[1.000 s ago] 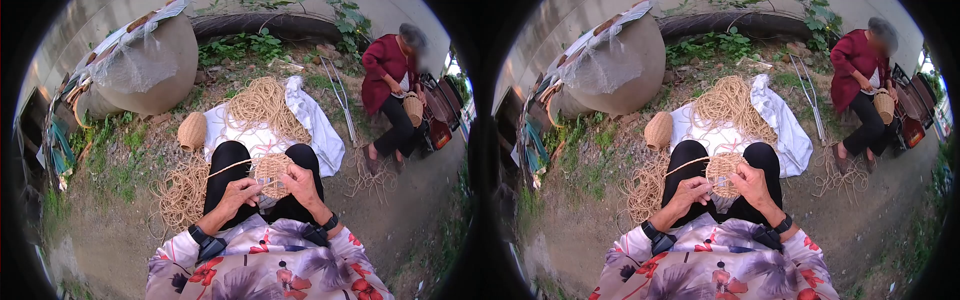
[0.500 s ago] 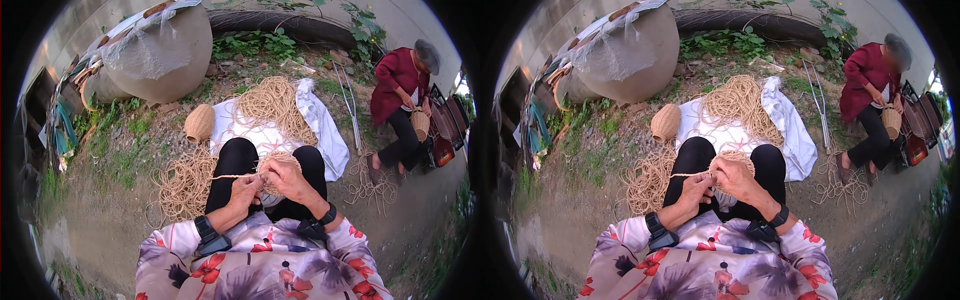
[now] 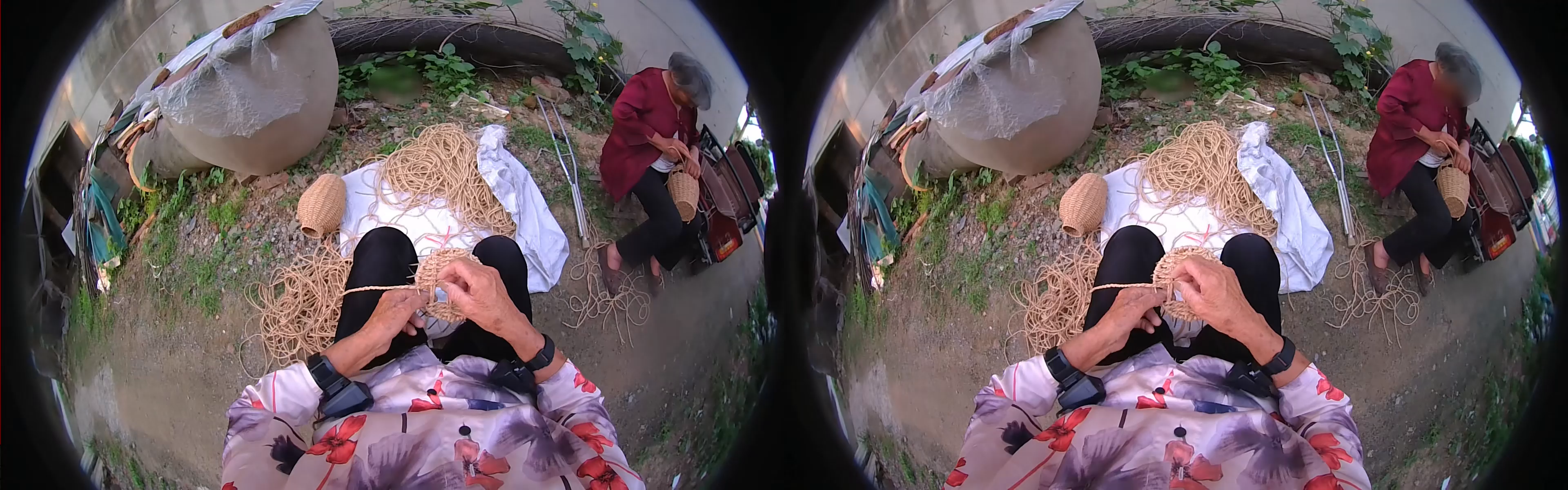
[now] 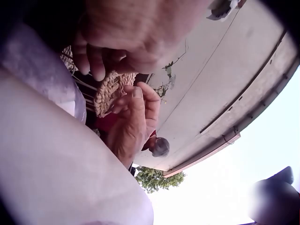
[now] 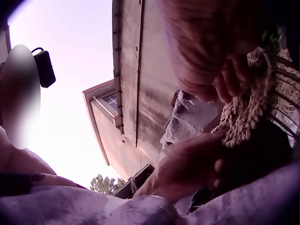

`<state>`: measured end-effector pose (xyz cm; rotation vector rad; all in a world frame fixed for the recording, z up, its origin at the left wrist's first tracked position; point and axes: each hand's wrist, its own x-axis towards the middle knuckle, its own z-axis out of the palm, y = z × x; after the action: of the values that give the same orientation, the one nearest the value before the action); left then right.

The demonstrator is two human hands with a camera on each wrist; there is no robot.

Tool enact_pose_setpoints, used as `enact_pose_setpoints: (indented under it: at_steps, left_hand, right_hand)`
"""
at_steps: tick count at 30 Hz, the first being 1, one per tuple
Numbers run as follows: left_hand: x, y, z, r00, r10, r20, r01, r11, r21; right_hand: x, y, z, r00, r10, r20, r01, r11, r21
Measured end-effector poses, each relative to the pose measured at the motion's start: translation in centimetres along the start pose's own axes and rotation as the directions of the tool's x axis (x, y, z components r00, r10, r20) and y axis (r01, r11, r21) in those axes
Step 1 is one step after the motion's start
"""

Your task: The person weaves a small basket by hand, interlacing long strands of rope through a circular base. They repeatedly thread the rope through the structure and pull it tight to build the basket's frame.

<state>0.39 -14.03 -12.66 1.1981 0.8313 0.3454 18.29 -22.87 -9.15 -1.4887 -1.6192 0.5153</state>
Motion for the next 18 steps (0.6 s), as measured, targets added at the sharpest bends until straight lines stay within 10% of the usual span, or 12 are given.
enact_pose_setpoints:
  at_steps: [11,18]
  left_hand:
    - [0.5,-2.1,-0.9,0.954,0.083,0.288,0.061,0.887,-0.457]
    - [0.0,-1.8,0.2,0.979,0.079,0.186,0.002,0.915,-0.403]
  right_hand:
    - [-1.7,-0.5,1.8,0.959,-0.269,0.092,0.275,0.795,-0.541]
    - [-0.8,-0.1,2.5,0.997,-0.039,0.074,0.059,0.952,-0.300]
